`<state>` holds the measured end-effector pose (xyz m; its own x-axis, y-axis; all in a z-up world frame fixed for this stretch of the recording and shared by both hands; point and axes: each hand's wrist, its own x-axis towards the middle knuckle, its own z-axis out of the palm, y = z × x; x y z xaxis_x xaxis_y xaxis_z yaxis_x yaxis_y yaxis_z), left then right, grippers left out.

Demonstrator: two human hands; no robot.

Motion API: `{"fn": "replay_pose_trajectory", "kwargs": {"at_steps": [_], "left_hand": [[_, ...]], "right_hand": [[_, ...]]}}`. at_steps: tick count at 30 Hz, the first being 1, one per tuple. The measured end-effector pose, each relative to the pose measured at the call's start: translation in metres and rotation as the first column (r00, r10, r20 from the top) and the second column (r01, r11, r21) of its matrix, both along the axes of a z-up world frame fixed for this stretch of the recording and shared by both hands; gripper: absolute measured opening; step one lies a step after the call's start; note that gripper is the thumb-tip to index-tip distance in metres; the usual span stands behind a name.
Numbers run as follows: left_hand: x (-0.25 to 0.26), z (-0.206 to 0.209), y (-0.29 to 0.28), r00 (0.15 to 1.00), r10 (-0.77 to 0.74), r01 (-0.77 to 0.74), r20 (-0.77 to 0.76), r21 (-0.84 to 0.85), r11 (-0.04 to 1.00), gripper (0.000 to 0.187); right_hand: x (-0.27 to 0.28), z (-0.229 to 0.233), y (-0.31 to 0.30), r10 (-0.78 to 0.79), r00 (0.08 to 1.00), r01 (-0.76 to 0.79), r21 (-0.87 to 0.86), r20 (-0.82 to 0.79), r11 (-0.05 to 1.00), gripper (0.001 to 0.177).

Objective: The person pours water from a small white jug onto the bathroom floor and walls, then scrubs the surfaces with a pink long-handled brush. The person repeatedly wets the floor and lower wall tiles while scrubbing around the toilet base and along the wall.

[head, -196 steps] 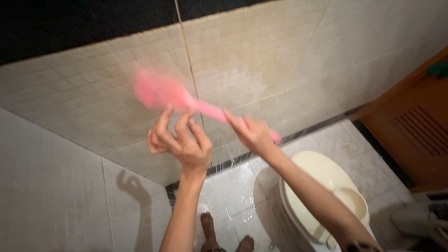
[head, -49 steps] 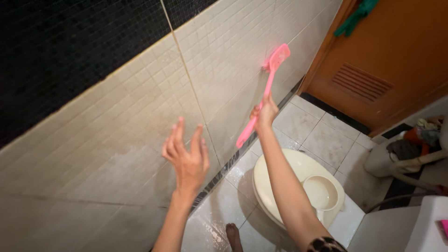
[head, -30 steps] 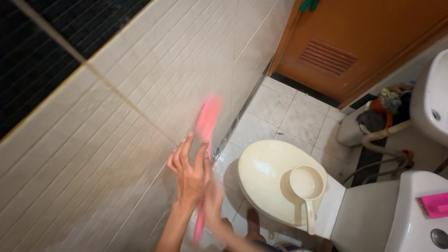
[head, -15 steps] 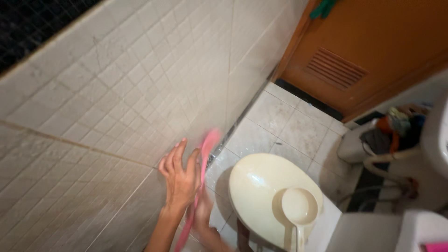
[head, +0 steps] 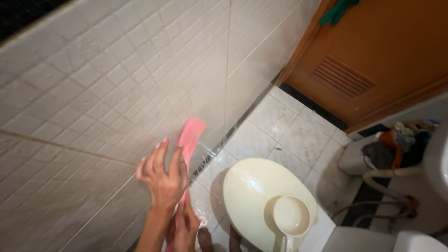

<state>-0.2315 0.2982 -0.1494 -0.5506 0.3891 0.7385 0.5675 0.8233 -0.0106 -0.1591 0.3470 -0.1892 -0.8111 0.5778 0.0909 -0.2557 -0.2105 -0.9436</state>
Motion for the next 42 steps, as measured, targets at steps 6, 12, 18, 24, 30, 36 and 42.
{"fn": "replay_pose_trajectory", "kwargs": {"at_steps": [6, 12, 18, 24, 30, 36, 42], "left_hand": [[-0.001, 0.049, -0.036, 0.975, 0.086, -0.082, -0.203, 0.026, 0.996, 0.026], [0.001, 0.072, -0.041, 0.96, 0.198, -0.196, -0.199, 0.029, 0.98, 0.028], [0.0, 0.084, -0.024, 0.935, 0.244, -0.247, -0.257, 0.021, 0.969, 0.033], [0.01, 0.091, -0.021, 0.933, 0.264, -0.262, -0.244, 0.042, 0.964, 0.036], [0.013, 0.096, -0.007, 0.946, 0.24, -0.225, -0.219, 0.091, 0.97, 0.035], [0.027, 0.096, -0.004, 0.954, 0.235, -0.211, -0.188, 0.139, 0.968, 0.031], [0.031, 0.082, -0.009, 0.96, 0.245, -0.222, -0.139, 0.16, 0.962, 0.028]], "right_hand": [[-0.11, 0.097, 0.121, -0.259, 0.928, 0.256, -0.046, -0.269, 0.966, 0.027], [-0.05, 0.045, 0.062, -0.182, 0.971, 0.192, 0.054, -0.154, 0.98, 0.027], [-0.043, 0.032, 0.055, -0.101, 0.983, 0.118, 0.107, -0.151, 0.987, 0.034], [-0.128, 0.156, 0.216, -0.152, 0.942, 0.066, -0.276, -0.301, 0.959, 0.038], [0.002, 0.054, 0.058, -0.04, 0.995, 0.045, 0.053, -0.089, 0.998, 0.032], [-0.071, 0.102, 0.131, -0.039, 0.966, 0.059, 0.071, -0.257, 0.996, 0.037], [-0.035, 0.035, 0.086, -0.113, 0.982, 0.158, 0.342, -0.148, 0.926, 0.049]]}}
